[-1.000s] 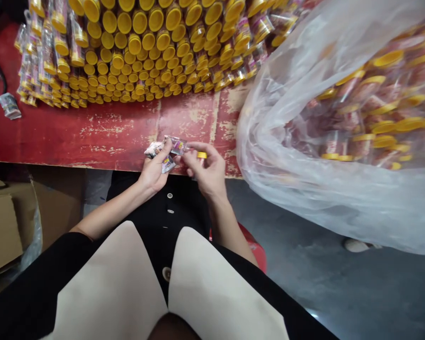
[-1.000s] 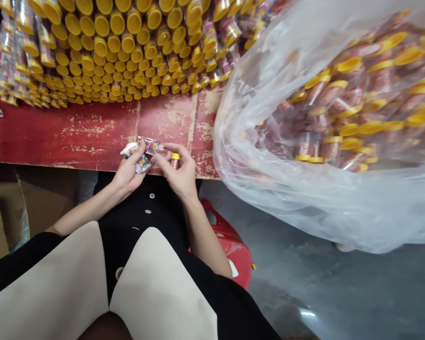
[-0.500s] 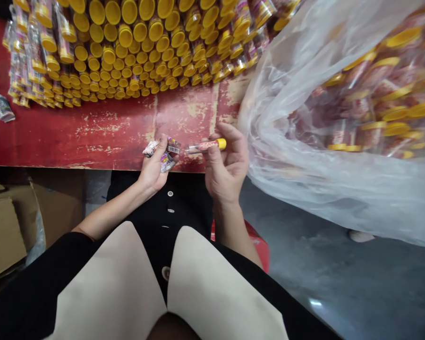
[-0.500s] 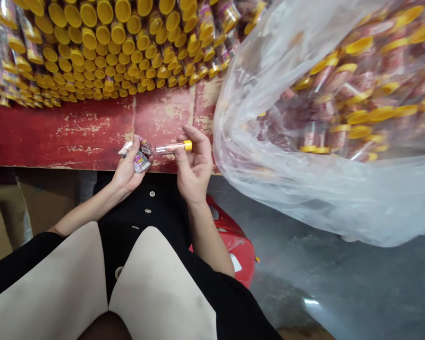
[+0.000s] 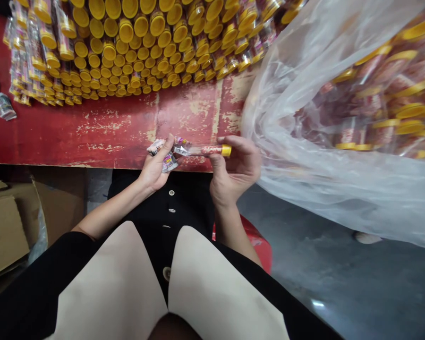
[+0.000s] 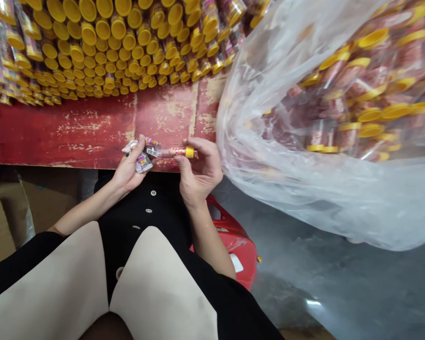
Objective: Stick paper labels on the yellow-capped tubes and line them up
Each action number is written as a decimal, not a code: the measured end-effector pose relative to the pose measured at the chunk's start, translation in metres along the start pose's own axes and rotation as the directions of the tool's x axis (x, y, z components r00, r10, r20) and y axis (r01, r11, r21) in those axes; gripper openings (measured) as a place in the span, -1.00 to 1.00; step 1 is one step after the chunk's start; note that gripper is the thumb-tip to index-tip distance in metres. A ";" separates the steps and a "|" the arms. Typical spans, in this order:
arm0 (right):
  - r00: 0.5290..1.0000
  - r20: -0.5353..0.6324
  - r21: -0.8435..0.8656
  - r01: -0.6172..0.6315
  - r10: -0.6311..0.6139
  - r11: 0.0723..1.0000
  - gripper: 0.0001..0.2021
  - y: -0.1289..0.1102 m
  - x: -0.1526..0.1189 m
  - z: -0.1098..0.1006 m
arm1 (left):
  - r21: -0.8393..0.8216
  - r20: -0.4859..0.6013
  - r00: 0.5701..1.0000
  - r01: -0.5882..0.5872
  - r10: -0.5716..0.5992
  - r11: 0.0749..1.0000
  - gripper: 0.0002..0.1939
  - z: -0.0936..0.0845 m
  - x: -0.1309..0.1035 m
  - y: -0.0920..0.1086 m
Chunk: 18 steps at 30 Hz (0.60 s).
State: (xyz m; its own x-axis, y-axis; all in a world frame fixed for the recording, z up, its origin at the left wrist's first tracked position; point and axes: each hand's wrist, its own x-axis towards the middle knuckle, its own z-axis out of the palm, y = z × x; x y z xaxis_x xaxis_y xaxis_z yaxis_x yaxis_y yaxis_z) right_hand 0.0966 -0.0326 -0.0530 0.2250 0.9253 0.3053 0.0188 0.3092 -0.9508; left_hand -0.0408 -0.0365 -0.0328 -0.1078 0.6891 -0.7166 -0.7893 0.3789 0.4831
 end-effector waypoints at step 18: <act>0.997 -0.016 -0.027 -0.074 0.074 0.997 -0.76 -0.002 -0.002 -0.010 | 0.015 0.034 0.996 0.078 -0.078 0.997 -0.77 0.000 0.000 0.005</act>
State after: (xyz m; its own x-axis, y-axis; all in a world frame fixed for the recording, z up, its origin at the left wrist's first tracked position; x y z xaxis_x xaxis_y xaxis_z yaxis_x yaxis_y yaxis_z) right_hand 0.1063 -0.0375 -0.0523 0.2412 0.9419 0.2335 0.0282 0.2338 -0.9719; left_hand -0.0444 -0.0346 -0.0301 -0.0251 0.6782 -0.7345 -0.7864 0.4402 0.4334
